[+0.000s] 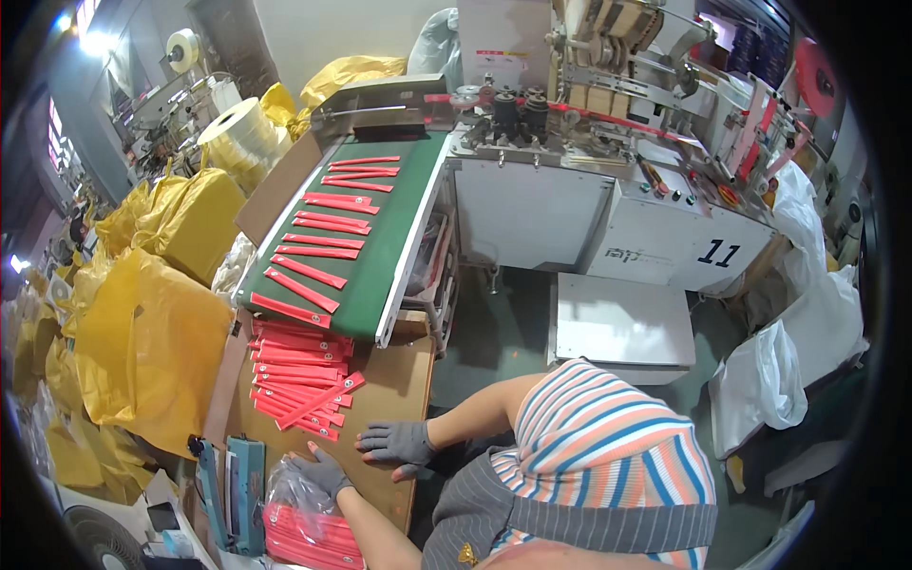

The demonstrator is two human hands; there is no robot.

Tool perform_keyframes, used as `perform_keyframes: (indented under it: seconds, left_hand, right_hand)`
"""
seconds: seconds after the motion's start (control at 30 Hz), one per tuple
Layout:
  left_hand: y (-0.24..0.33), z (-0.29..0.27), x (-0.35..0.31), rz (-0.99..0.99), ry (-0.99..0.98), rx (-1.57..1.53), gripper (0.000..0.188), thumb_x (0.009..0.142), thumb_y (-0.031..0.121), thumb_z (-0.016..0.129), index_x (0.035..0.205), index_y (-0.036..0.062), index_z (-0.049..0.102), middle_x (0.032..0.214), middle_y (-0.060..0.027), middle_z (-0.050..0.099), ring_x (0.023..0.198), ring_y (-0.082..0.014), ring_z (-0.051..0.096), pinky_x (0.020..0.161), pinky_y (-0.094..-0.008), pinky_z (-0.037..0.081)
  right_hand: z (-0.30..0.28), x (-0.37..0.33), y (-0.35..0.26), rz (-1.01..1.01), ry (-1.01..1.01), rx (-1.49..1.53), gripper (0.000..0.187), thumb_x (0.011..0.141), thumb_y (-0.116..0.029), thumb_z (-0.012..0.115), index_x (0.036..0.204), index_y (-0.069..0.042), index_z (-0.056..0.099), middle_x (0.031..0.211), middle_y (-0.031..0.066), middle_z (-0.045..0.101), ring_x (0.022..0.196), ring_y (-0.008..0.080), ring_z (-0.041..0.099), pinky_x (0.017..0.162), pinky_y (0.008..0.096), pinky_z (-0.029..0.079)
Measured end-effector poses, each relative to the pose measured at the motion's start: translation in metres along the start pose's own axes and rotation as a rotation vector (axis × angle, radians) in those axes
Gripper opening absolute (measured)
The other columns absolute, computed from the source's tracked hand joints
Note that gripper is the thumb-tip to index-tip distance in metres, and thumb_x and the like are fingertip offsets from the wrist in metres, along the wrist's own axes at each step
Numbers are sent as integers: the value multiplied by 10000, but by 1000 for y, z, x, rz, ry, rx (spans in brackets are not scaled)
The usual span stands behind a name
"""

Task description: Packaging bundles of red items into plastic bags and sealing them using a heat sealing machine.

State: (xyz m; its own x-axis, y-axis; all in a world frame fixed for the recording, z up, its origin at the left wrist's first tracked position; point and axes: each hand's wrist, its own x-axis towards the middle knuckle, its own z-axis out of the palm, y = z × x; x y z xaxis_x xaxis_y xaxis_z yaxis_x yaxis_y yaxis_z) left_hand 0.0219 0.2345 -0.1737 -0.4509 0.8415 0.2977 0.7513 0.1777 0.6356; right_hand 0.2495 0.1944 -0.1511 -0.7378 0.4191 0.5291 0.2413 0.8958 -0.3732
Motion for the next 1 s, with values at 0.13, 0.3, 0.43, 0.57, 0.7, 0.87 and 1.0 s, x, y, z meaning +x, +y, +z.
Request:
perform_keyframes:
  seconds: [0.13, 0.3, 0.43, 0.57, 0.7, 0.87, 1.0]
  left_hand:
    - [10, -3, -2, -18, -11, -8, 641, 895, 356, 506, 1296, -119, 347, 1367, -297, 331, 1297, -388, 301, 1082, -397, 237]
    - [6, -9, -7, 5, 41, 136, 631, 886, 365, 522, 1277, -109, 378, 1347, -282, 367, 1276, -382, 332, 1078, -405, 243]
    - [19, -18, -8, -12, 26, 194, 634, 878, 381, 536, 1269, -98, 396, 1338, -272, 384, 1268, -378, 346, 1072, -411, 255]
    - [21, -12, -3, 26, 39, 198, 627, 867, 397, 545, 1262, -72, 417, 1330, -267, 395, 1263, -381, 347, 1067, -420, 257]
    - [26, -15, -4, 11, 39, 190, 591, 861, 374, 554, 1248, -56, 431, 1331, -262, 390, 1266, -393, 328, 1064, -433, 250]
    - [31, -24, -12, -34, 35, 232, 559, 860, 336, 564, 1245, -48, 433, 1327, -261, 392, 1264, -394, 329, 1063, -441, 247]
    - [39, -27, -15, -52, 20, 162, 560, 873, 337, 554, 1260, -48, 425, 1332, -256, 392, 1270, -384, 327, 1068, -427, 242]
  right_hand:
    - [-5, -2, 0, 24, 0, -10, 667, 745, -491, 570, 1182, 4, 476, 1306, 253, 407, 1233, 411, 370, 1025, 530, 257]
    - [-6, 0, -5, 37, -13, 33, 661, 748, -486, 563, 1184, 4, 476, 1310, 247, 406, 1242, 403, 364, 1027, 527, 256]
    - [-2, 0, -2, 66, -62, 62, 683, 760, -484, 563, 1225, 3, 447, 1338, 244, 378, 1260, 399, 344, 1039, 523, 241]
    - [-12, -1, -1, 85, -63, 77, 654, 780, -428, 595, 1251, -5, 433, 1348, 227, 382, 1253, 384, 364, 1028, 514, 274]
    - [-37, 12, 6, 167, 33, 466, 539, 787, -307, 645, 1203, -7, 479, 1305, 192, 448, 1186, 365, 446, 988, 485, 355]
    - [-198, 99, 90, 9, 421, -117, 403, 788, -175, 625, 1151, -27, 533, 1176, 181, 539, 1095, 366, 512, 929, 468, 404]
    - [-266, 109, 256, 729, 409, -546, 526, 819, -436, 584, 1137, -17, 552, 1133, 214, 562, 1056, 364, 529, 889, 415, 429]
